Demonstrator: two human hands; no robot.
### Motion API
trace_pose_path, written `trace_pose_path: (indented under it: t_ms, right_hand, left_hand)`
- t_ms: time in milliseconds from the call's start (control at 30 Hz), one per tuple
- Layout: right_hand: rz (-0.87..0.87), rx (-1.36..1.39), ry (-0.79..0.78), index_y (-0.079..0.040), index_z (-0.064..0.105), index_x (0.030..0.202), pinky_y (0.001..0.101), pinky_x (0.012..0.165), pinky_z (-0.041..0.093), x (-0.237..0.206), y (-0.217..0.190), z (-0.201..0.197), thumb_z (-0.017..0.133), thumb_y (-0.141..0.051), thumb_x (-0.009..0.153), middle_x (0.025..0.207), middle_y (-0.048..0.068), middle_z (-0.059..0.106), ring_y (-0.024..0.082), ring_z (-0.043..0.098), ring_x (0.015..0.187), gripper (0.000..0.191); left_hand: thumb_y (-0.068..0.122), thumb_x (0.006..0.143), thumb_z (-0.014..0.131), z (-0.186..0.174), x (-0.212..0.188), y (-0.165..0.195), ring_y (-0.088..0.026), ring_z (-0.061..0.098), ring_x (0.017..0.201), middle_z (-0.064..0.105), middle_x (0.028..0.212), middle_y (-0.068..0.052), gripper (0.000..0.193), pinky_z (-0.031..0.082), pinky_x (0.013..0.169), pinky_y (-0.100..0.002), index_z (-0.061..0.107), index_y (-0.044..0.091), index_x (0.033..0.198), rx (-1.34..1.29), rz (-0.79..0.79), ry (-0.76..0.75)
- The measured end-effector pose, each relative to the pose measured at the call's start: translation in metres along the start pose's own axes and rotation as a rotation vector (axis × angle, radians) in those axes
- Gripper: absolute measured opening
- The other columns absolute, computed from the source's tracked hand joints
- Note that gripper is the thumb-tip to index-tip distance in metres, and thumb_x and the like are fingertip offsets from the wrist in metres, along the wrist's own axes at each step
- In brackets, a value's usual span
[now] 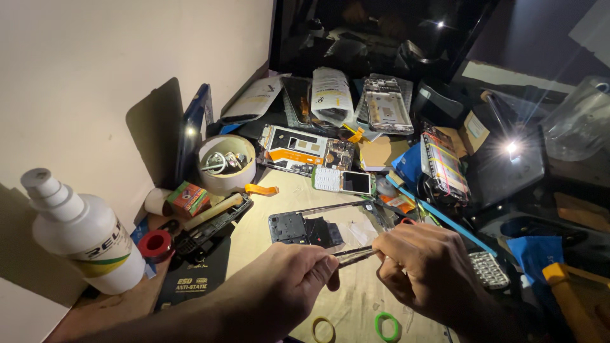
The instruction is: The person pries along the edge of a smartphone frame with a thin blade to separate the screen assembly, then works on the exposed phone body, picking at a small internal component with tweezers. They hold the phone steady with one hand while manipulating the part with the other on a cluttered repair workbench.
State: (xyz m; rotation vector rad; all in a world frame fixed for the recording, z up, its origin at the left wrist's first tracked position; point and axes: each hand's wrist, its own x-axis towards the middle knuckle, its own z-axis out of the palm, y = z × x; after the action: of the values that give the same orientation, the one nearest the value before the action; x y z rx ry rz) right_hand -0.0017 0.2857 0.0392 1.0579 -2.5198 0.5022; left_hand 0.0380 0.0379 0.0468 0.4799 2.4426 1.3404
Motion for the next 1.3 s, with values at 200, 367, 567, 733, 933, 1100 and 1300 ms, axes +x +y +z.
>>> trace_pose_path:
  t_ms: [200, 367, 567, 733, 933, 1100, 1300]
  right_hand:
    - [-0.089, 0.080, 0.025, -0.006, 0.065, 0.082, 0.0378, 0.056, 0.049, -0.004, 0.000, -0.002, 0.063, -0.011, 0.077, 0.066, 0.006, 0.065, 0.026, 0.064, 0.060, 0.007]
    - [0.022, 0.154, 0.109, -0.004, 0.072, 0.091, 0.0339, 0.054, 0.049, -0.009, 0.005, -0.002, 0.058, -0.008, 0.080, 0.065, 0.007, 0.065, 0.021, 0.063, 0.054, 0.018]
    - [0.339, 0.258, 0.233, -0.003, 0.072, 0.079, 0.0282, 0.046, 0.038, -0.020, 0.028, -0.018, 0.053, -0.008, 0.086, 0.049, 0.003, 0.052, 0.010, 0.050, 0.043, 0.022]
    - [0.395, 0.515, 0.309, 0.000, 0.071, 0.084, 0.0253, 0.046, 0.032, -0.027, 0.040, -0.024, 0.052, -0.012, 0.094, 0.052, -0.001, 0.049, 0.006, 0.043, 0.048, 0.024]
    - [0.409, 0.600, 0.410, 0.001, 0.070, 0.096, 0.0234, 0.047, 0.026, -0.038, 0.042, -0.100, 0.049, -0.023, 0.098, 0.056, -0.002, 0.048, 0.004, 0.038, 0.049, 0.032]
    - [0.650, 0.546, 0.286, 0.003, 0.069, 0.095, 0.0267, 0.049, 0.043, -0.102, 0.014, -0.152, 0.058, -0.022, 0.093, 0.060, 0.002, 0.055, 0.008, 0.050, 0.052, 0.028]
    - [0.933, 0.192, -0.199, -0.012, 0.084, 0.101, 0.0240, 0.061, 0.053, -0.203, 0.026, -0.096, 0.083, -0.021, 0.084, 0.074, 0.003, 0.069, 0.007, 0.064, 0.065, 0.020]
  left_hand:
    - [0.037, 0.099, 0.046, 0.006, 0.002, -0.008, -0.032, 0.068, 0.067, 0.067, 0.066, -0.016, 0.041, 0.052, 0.064, -0.042, 0.072, 0.009, 0.085, 0.025, -0.012, 0.017]
    - [0.039, 0.101, 0.049, 0.003, 0.004, -0.026, -0.025, 0.063, 0.062, 0.060, 0.062, -0.010, 0.041, 0.049, 0.060, -0.039, 0.072, 0.009, 0.083, -0.070, 0.030, 0.092]
    - [0.048, 0.098, 0.054, 0.001, 0.003, -0.055, -0.014, 0.046, 0.050, 0.046, 0.051, -0.004, 0.054, 0.038, 0.051, -0.034, 0.071, 0.005, 0.071, -0.213, -0.224, 0.125]
    - [0.044, 0.105, 0.052, -0.004, -0.002, -0.077, -0.007, 0.046, 0.053, 0.050, 0.057, 0.006, 0.043, 0.046, 0.049, -0.026, 0.073, 0.013, 0.083, -0.072, -0.048, 0.112]
    - [0.033, 0.111, 0.043, -0.013, -0.012, -0.079, -0.011, 0.057, 0.057, 0.063, 0.072, -0.002, 0.031, 0.052, 0.050, -0.027, 0.061, 0.009, 0.118, -0.404, 0.001, 0.030]
    - [0.028, 0.105, 0.049, -0.019, -0.026, -0.069, -0.016, 0.054, 0.059, 0.064, 0.087, -0.007, 0.027, 0.047, 0.048, -0.032, 0.061, 0.010, 0.122, -0.367, -0.207, 0.156]
    - [0.021, 0.102, 0.052, -0.027, -0.027, -0.063, -0.015, 0.053, 0.062, 0.063, 0.088, -0.006, 0.025, 0.049, 0.052, -0.032, 0.064, 0.009, 0.120, -0.291, -0.192, 0.087]
